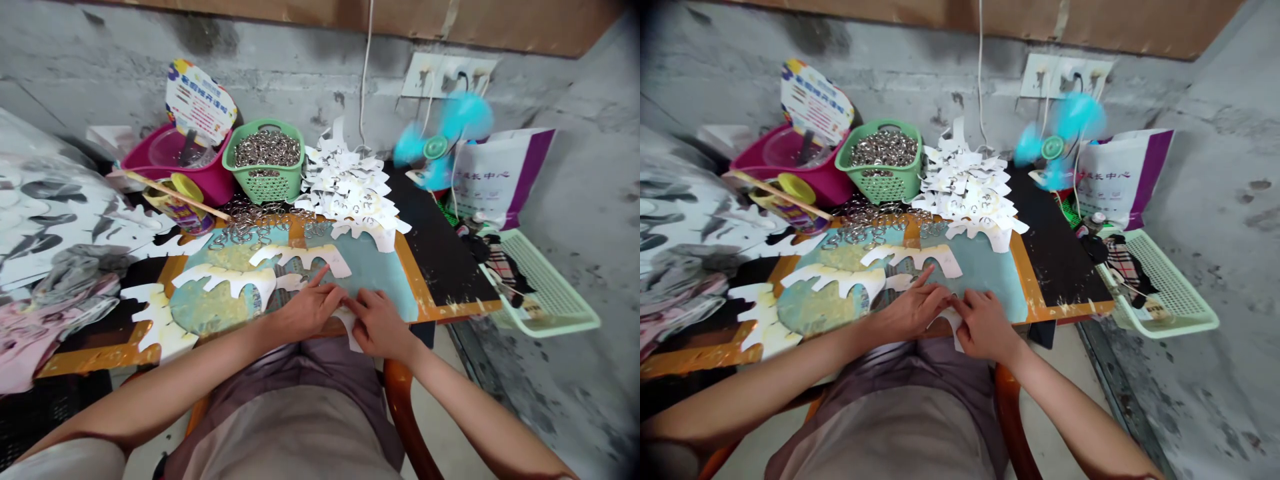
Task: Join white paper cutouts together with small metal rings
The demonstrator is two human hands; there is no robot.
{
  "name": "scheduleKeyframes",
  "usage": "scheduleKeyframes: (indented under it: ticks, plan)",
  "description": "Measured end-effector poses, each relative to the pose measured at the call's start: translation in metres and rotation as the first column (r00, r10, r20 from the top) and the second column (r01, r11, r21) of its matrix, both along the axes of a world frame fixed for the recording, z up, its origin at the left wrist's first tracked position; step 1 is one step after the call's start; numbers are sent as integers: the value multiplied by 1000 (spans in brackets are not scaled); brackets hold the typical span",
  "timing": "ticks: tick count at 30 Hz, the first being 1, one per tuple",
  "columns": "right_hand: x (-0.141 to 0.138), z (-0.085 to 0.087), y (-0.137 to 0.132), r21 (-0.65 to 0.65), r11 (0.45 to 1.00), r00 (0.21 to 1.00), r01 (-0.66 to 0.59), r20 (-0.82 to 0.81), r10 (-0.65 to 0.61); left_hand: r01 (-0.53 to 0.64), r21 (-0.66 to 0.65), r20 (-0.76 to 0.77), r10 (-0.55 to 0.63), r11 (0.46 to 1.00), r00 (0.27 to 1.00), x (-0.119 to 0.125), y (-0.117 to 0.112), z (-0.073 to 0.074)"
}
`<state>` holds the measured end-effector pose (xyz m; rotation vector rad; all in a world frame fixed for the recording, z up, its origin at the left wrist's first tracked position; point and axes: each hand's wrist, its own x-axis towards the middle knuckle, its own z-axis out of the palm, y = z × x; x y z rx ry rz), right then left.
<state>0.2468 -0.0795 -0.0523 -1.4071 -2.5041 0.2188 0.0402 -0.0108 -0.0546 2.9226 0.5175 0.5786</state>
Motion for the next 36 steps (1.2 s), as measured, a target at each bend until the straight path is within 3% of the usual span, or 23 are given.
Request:
scheduleKeyframes:
  ticks: [8,14,17,19,21,22,23,24,27,29,32,36]
  plan:
    - [5,-6,-3,2,1000,998,4,-55,-4,11,-79,-114,-20,997,993,4,2,18]
    - [18,1,-4,-105,993,941,-61,-339,22,53,-118,-92,-64,992,994,4,4,25]
    - [28,-3,1,-279,960,827,-24,-545,-138,73,-74,-81,-79,995,994,5,6,20]
    - [37,-7,7,-374,925,678,74,-661,-321,99,-20,-79,-100,995,992,6,6,16]
    - [45,-11,12,-360,901,511,242,-742,-434,119,22,-84,-117,993,990,6,7,12]
    - [46,-12,13,-315,893,474,320,-763,-439,122,35,-82,-119,992,990,6,7,11]
    - [46,-12,13,-259,894,489,366,-763,-422,121,40,-78,-118,992,990,6,8,10]
    - [44,-11,11,-197,912,556,361,-739,-380,122,40,-73,-119,992,990,5,8,10]
    - [32,-10,4,-16,992,829,128,-548,-116,111,24,-46,-110,994,993,3,6,9]
    - [24,-11,1,75,997,919,-9,-392,38,87,1,-35,-87,996,996,2,5,9]
    - [20,-14,4,140,988,966,-63,-242,96,49,-30,-36,-50,998,998,3,4,9]
    - [21,-15,9,95,995,967,-26,-249,49,52,20,-50,-51,998,997,6,6,7]
